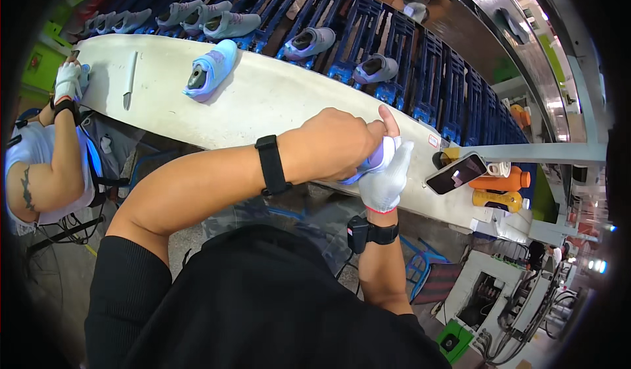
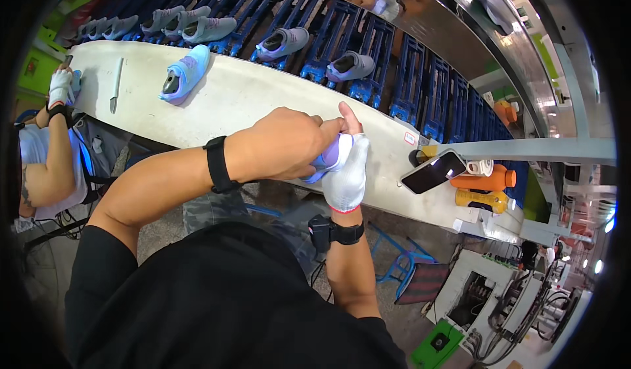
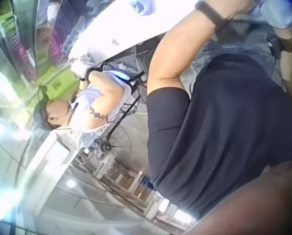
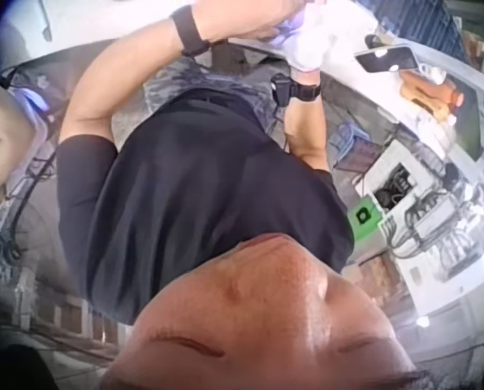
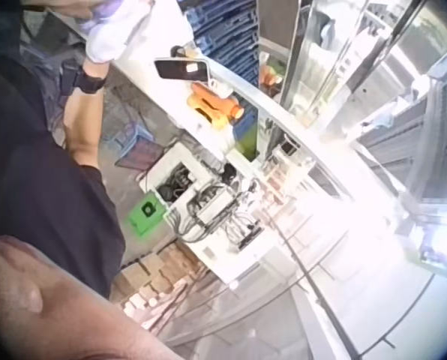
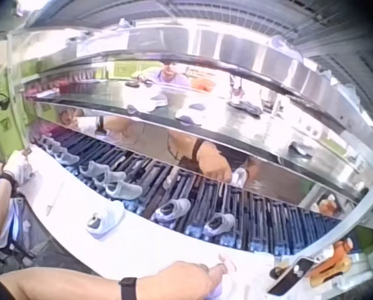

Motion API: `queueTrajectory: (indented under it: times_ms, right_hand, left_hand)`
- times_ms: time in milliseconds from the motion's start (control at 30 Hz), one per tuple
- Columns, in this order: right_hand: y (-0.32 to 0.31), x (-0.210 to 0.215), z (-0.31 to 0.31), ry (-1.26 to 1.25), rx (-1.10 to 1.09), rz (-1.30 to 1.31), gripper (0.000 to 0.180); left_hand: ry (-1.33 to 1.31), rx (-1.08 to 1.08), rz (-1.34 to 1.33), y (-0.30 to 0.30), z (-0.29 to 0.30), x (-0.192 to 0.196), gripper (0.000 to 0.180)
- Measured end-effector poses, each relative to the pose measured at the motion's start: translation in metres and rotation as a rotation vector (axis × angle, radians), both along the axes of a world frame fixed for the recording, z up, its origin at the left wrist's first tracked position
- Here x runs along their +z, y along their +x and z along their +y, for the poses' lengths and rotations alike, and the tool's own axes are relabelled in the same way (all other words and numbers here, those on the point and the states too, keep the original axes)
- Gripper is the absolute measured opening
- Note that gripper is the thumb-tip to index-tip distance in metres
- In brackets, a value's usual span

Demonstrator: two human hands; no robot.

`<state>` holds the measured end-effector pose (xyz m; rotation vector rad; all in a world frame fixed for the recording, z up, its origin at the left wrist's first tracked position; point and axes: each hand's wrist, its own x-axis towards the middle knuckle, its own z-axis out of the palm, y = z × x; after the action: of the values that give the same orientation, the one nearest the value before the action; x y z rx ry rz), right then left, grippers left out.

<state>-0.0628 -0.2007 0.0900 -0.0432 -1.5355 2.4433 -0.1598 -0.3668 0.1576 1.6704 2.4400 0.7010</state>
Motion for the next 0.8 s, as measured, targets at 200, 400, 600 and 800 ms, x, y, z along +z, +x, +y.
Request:
queueTrajectory:
  times_ms: [200, 400, 600, 800]
  right_hand:
    - [0.017, 0.026, 0.001, 0.551, -0.099, -0.144, 0.062]
    - [0.065, 0.007, -0.028, 1.175, -0.163, 0.114, 0.085]
    - [0.057, -0.04, -0.041, 1.369, -0.191, 0.154, 0.078]
    - [0.035, -0.047, -0.032, 1.412, -0.189, 0.244, 0.06]
  left_hand:
    - [0.021, -0.04, 0.069, 0.005, -0.006, 0.004, 0.07]
    - [-0.225, 0.004, -0.185, 0.012, -0.076, 0.043, 0.105]
    - [0.166, 0.199, -0.348, 0.055, -0.117, -0.019, 0.089]
    - [0.418, 0.303, -0.2, 0.063, -0.118, -0.066, 0.061]
